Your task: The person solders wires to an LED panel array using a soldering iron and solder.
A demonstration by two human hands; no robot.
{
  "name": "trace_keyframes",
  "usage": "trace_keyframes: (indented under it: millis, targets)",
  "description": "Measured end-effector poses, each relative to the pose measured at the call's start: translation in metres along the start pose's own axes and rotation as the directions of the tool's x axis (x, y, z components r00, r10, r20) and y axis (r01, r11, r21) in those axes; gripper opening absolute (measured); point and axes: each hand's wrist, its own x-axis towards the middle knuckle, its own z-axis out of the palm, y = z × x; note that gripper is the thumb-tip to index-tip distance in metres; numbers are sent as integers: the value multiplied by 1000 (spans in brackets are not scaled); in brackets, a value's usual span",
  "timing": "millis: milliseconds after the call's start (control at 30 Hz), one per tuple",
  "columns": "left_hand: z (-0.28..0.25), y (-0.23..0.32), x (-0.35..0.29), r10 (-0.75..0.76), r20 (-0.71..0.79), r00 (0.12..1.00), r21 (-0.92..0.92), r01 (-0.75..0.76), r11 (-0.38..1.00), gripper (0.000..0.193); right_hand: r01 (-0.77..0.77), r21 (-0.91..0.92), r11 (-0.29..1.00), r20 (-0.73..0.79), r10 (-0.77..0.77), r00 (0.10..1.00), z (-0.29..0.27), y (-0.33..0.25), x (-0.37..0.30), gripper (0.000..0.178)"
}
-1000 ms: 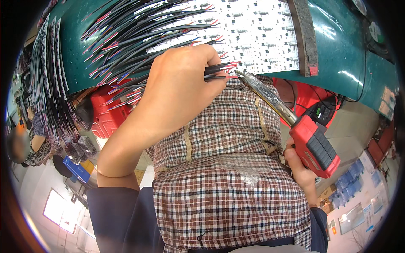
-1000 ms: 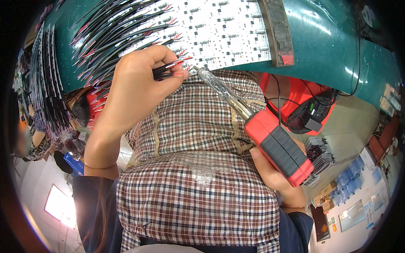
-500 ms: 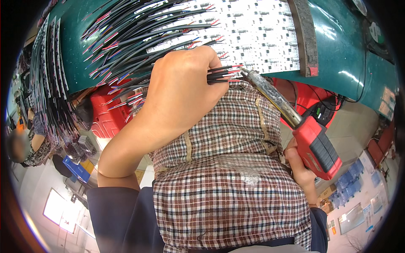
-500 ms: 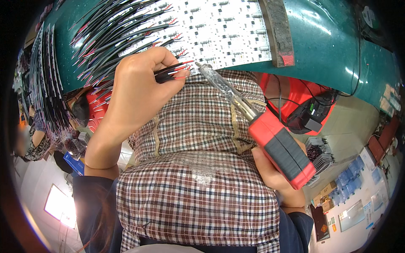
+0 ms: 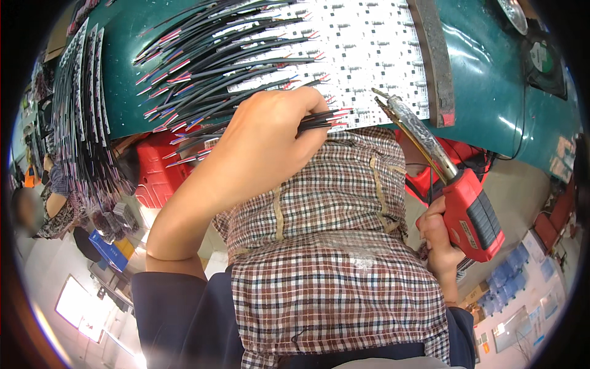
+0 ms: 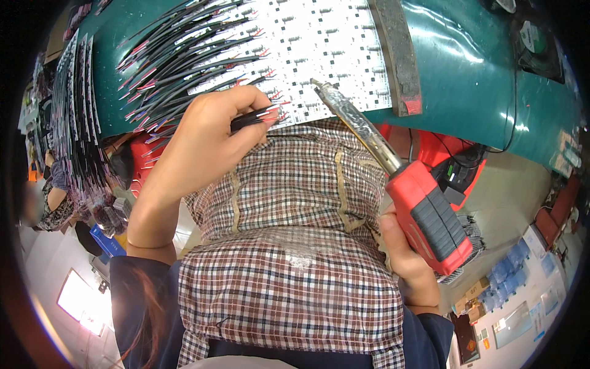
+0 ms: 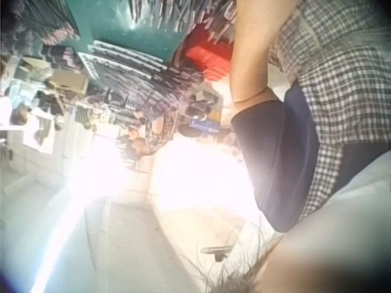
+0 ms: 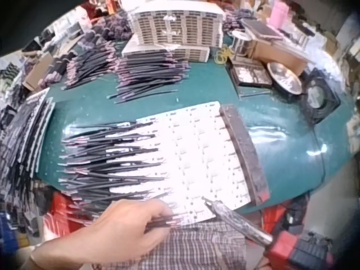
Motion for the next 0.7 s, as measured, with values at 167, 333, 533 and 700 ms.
trace_keyframes:
  millis: [167, 333, 533, 700]
  targets:
    - [-17, 14, -9, -59, 52, 997, 45, 56, 997, 13, 67, 133, 989, -47, -61, 997, 1, 0, 5, 13]
    - [-63, 45, -5, -100, -423, 901, -141, 43, 989, 24, 199, 144, 969, -199, -169, 965, -3, 6, 14, 16]
    - [-144, 13, 43, 159, -682, 714, 368, 148, 918, 25, 344, 140, 928, -266, -299, 916, -13, 6, 26, 18]
    - [-199, -73, 104, 249, -652, 716, 589, 271, 762, 30, 353, 165, 921, -350, -280, 894, -13, 2, 27, 18]
